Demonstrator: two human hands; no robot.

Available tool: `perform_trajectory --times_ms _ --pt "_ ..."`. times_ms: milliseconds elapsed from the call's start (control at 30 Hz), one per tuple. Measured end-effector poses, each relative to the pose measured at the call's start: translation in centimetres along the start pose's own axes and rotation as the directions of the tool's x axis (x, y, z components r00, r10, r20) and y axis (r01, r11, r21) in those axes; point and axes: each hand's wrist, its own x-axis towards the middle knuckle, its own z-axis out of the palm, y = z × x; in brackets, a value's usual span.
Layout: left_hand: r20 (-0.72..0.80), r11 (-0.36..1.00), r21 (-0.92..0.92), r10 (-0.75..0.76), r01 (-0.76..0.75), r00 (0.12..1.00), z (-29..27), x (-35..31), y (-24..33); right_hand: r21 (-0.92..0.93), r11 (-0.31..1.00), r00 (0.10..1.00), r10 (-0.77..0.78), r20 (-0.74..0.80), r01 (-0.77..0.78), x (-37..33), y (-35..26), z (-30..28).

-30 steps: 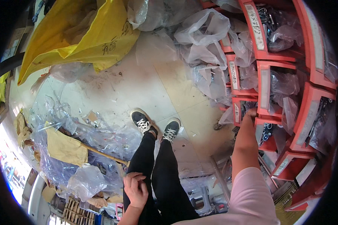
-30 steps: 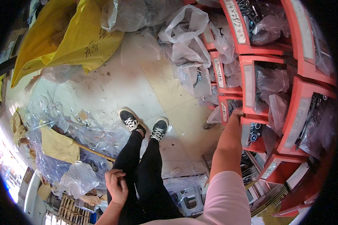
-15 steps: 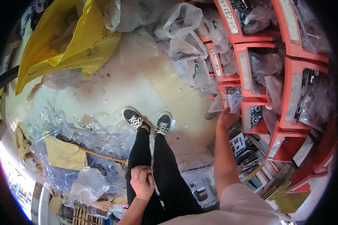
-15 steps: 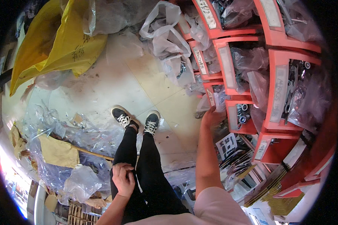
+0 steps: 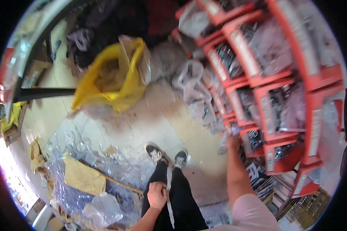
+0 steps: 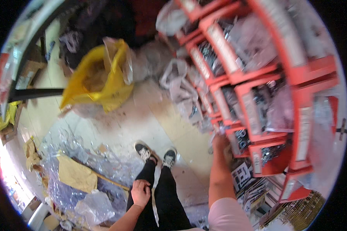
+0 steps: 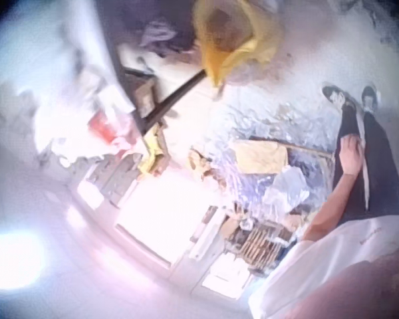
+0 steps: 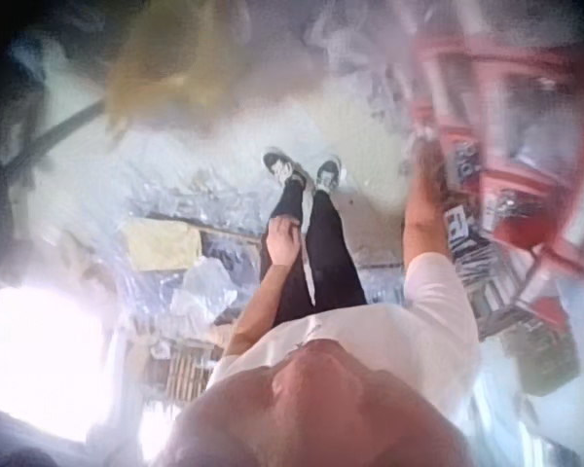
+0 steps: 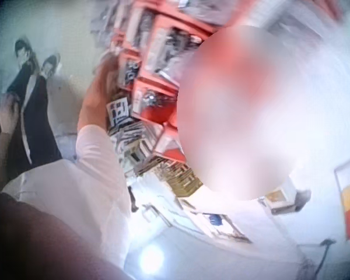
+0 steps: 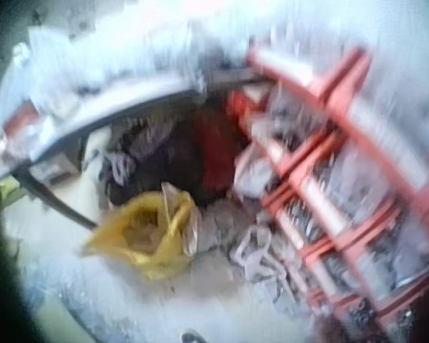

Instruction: The person handles yellow blister packs of hardware, placing them on a blue machine and then moving to a red crate to sort small plastic bags containing screws and fasteners. The person repeatedly picks up, inspects, and places bags into the crate compartments.

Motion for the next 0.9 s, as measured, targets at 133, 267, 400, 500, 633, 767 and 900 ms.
perform_trajectory --times_ms 133,267,400,500,633,767,900 --pt "-0.085 0.999 -0.032 0.009 -0.012 0.996 -4.4 0.8 2.1 -0.078 0.995 0.953 -0.037 0.299 0.063 -12.5 -1.9 -4.4" --pt "-0.188 0.998 -0.043 0.043 -0.052 0.981 -12.5 0.6 4.3 0.251 0.861 0.614 -0.494 0.615 0.442 -23.4 -3.1 -13.4" --pt "-0.303 0.99 -0.137 -0.082 0.042 0.949 -19.9 0.1 3.8 0.36 0.745 0.578 -0.664 0.475 0.561 -29.7 -7.1 -22.6" --pt "-0.363 0.985 -0.128 -0.155 0.116 0.919 -24.0 0.9 0.8 0.42 0.808 0.628 -0.587 0.512 0.413 -28.9 -12.0 -27.9" --pt "-0.385 0.951 -0.178 -0.304 0.253 0.871 -27.4 2.1 -2.5 0.431 0.611 0.614 -0.774 0.152 0.664 -24.7 -20.0 -35.4" --pt "-0.448 0.943 -0.2 -0.33 0.267 0.831 -30.0 5.9 -1.6 0.571 0.423 0.568 -0.817 -0.096 0.704 -21.4 -30.1 -45.4" --pt "-0.447 0.928 -0.271 -0.355 0.254 0.821 -32.4 14.5 4.2 0.72 0.26 0.505 -0.851 -0.144 0.643 -19.0 -42.7 -56.6"
